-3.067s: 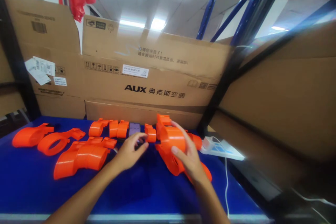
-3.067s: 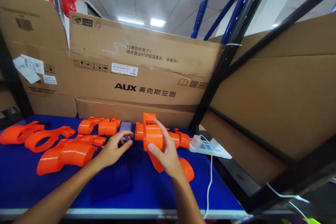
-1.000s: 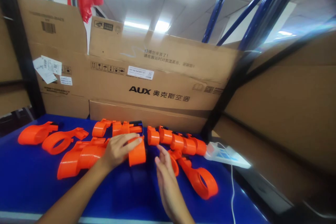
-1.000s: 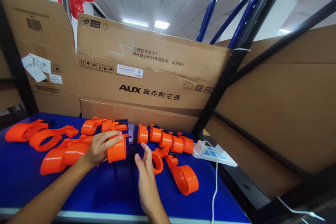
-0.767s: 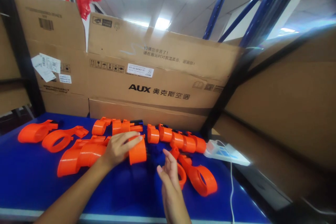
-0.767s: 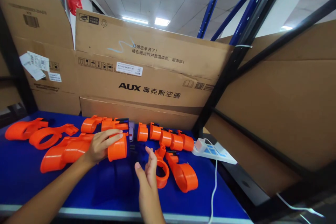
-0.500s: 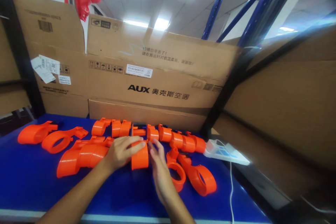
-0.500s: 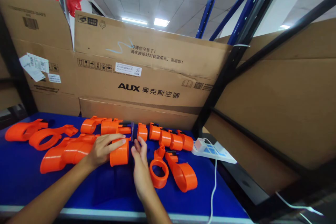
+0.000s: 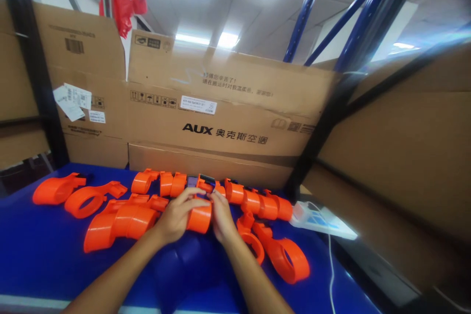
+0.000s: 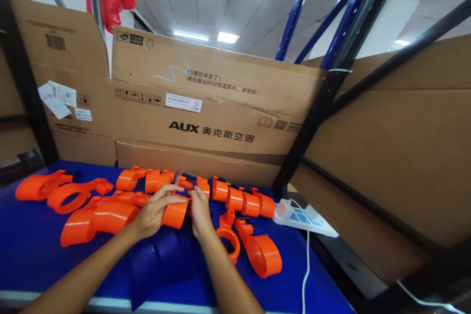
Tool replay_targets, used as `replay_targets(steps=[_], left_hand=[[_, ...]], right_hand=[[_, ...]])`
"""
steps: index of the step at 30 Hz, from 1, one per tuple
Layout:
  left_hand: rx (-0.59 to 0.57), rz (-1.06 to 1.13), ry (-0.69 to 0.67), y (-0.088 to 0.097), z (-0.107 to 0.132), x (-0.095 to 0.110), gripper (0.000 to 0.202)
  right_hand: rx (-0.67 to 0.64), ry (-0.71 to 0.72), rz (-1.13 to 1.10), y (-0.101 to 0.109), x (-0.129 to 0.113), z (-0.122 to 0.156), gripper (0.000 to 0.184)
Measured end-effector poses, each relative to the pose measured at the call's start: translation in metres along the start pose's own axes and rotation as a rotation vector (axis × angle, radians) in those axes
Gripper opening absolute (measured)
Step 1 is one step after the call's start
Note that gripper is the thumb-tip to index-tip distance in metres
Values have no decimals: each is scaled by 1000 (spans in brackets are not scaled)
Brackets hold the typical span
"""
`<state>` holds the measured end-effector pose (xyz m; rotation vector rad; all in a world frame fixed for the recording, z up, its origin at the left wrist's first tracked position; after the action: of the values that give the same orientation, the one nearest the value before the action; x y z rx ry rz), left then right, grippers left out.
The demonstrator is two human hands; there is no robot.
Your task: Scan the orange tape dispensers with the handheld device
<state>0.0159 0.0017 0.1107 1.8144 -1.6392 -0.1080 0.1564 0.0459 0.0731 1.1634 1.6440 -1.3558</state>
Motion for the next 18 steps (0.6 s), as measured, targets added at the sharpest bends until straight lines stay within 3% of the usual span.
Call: replay_targets(steps=[4, 7, 10, 12, 14, 18], left_hand=[[290, 159, 268, 7, 4, -24, 33], [400, 298, 481, -1, 13, -44, 33], [398, 316, 601, -13, 22, -51, 35], [380, 263, 601, -17, 25, -47, 35], [325, 185, 541, -21, 24, -39, 33], [102, 36, 380, -32, 14, -22, 31]], right_hand=[[10, -7, -26, 7, 3, 3, 22], [82, 23, -18, 17, -3, 7, 23], [173, 75, -13, 28, -12, 11, 24], [213, 107, -14, 33, -18, 12, 26], [223, 122, -18, 35, -20, 12, 26], [224, 121, -15, 38, -19, 10, 28]])
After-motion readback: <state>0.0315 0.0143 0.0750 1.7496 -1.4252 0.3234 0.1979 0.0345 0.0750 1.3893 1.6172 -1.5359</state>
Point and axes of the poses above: each hand's wrist, its own z-axis away from the middle knuckle, its own y-axis out of the back of the hand, x = y × z, the point moved 7 cm from there along -z, towards the middle knuckle, and after that the axes turned 6 degrees about -x, right-handed, at the moved point
